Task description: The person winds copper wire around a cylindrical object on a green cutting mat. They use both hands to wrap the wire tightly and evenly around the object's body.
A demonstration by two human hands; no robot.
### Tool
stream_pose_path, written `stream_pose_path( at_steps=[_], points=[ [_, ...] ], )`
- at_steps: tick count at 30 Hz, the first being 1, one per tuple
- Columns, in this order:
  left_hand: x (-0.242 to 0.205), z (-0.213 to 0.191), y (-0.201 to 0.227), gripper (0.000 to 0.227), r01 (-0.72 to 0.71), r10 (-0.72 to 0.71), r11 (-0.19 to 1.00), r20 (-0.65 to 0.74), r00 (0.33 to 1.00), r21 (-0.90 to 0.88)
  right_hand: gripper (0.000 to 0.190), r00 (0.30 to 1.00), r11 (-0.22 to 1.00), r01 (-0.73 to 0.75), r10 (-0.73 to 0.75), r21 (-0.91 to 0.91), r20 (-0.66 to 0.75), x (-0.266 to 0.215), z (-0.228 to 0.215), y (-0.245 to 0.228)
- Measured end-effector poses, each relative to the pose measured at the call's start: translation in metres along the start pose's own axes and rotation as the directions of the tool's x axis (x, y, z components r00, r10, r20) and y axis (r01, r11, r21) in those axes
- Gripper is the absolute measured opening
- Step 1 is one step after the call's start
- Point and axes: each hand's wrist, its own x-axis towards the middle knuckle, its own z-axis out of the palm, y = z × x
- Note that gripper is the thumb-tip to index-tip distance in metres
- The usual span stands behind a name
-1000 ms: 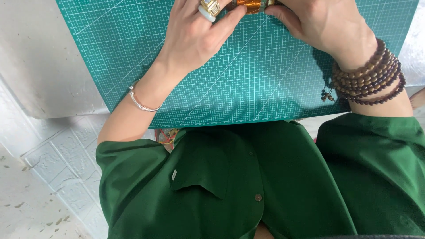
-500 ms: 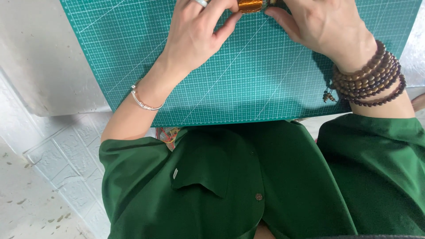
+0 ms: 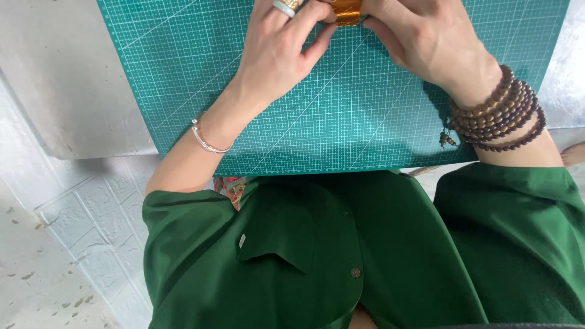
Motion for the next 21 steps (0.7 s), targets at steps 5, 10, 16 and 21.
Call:
stream_pose_path(
  at_steps=[5, 10, 16, 21],
  points=[
    [0.0005, 0.0016, 0.0015, 0.014, -0.024, 0.023, 0.999, 0.008, 1.000, 0.048, 0.005, 1.000, 0.999, 0.002, -0.003, 0.047, 0.016, 0.0004, -0.0004, 0.0000],
    [0.0011, 0.0008, 0.0010, 0.016, -0.038, 0.037, 0.999, -0.013, 0.999, -0.013, 0.010, 1.000, 0.998, -0.004, 0.003, 0.063, 0.025, -0.0009, 0.0005, 0.0005],
    [0.0023, 0.0001, 0.0016, 0.015, -0.052, 0.051, 0.998, -0.033, 0.998, -0.024, 0.008, 1.000, 0.997, -0.026, 0.025, 0.070, 0.019, 0.0017, -0.0002, -0.0011],
    [0.0014, 0.0002, 0.0019, 0.013, -0.052, 0.051, 0.998, -0.013, 0.999, -0.037, 0.008, 1.000, 0.998, -0.007, 0.005, 0.063, 0.024, 0.0028, -0.0017, -0.0014]
  ],
)
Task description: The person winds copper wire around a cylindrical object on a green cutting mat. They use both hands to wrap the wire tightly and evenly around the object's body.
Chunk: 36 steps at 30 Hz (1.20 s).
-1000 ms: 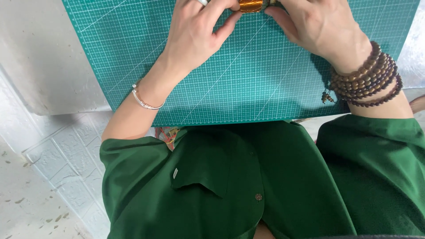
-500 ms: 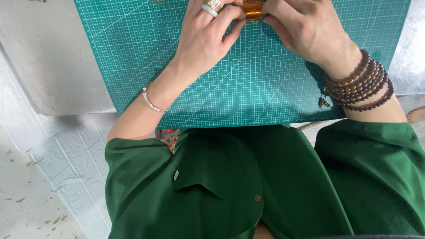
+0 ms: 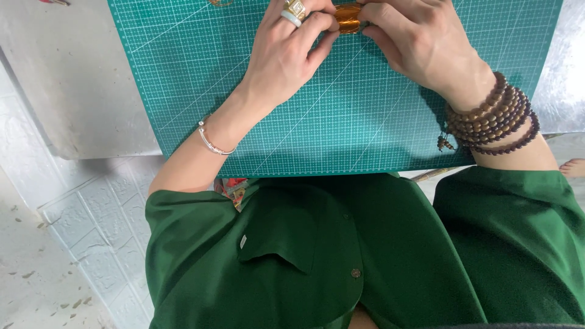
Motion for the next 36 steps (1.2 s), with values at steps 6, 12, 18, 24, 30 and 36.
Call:
stream_pose_path(
  at_steps=[6, 12, 18, 24, 30, 36],
  points=[
    [-0.002, 0.001, -0.001, 0.012, 0.017, -0.016, 0.999, 0.026, 1.000, -0.035, 0.004, 1.000, 0.999, 0.000, 0.000, 0.035, -0.011, 0.001, 0.000, 0.000],
    [0.000, -0.001, -0.002, 0.012, 0.000, 0.001, 0.999, 0.033, 0.999, -0.042, 0.007, 1.000, 1.000, -0.017, 0.017, -0.001, -0.001, -0.001, 0.000, -0.001],
    [-0.004, -0.018, -0.011, 0.021, 0.063, -0.056, 0.997, 0.136, 0.989, -0.043, 0.015, 0.999, 0.999, -0.033, 0.033, 0.033, 0.007, 0.000, 0.000, 0.000],
    [0.000, -0.024, -0.011, 0.013, 0.085, -0.106, 0.987, 0.155, 0.982, 0.137, 0.016, 1.000, 0.997, -0.030, 0.030, 0.075, -0.004, 0.008, -0.002, -0.001],
    [-0.010, -0.011, -0.011, 0.021, 0.112, -0.147, 0.975, 0.185, 0.972, 0.190, 0.021, 0.996, 0.990, -0.087, 0.086, 0.110, 0.017, 0.011, -0.005, -0.008],
    [-0.013, -0.013, -0.018, 0.028, 0.118, -0.141, 0.979, 0.140, 0.980, 0.165, 0.015, 0.991, 0.993, -0.088, 0.096, 0.078, -0.095, 0.012, 0.001, -0.011]
  ],
)
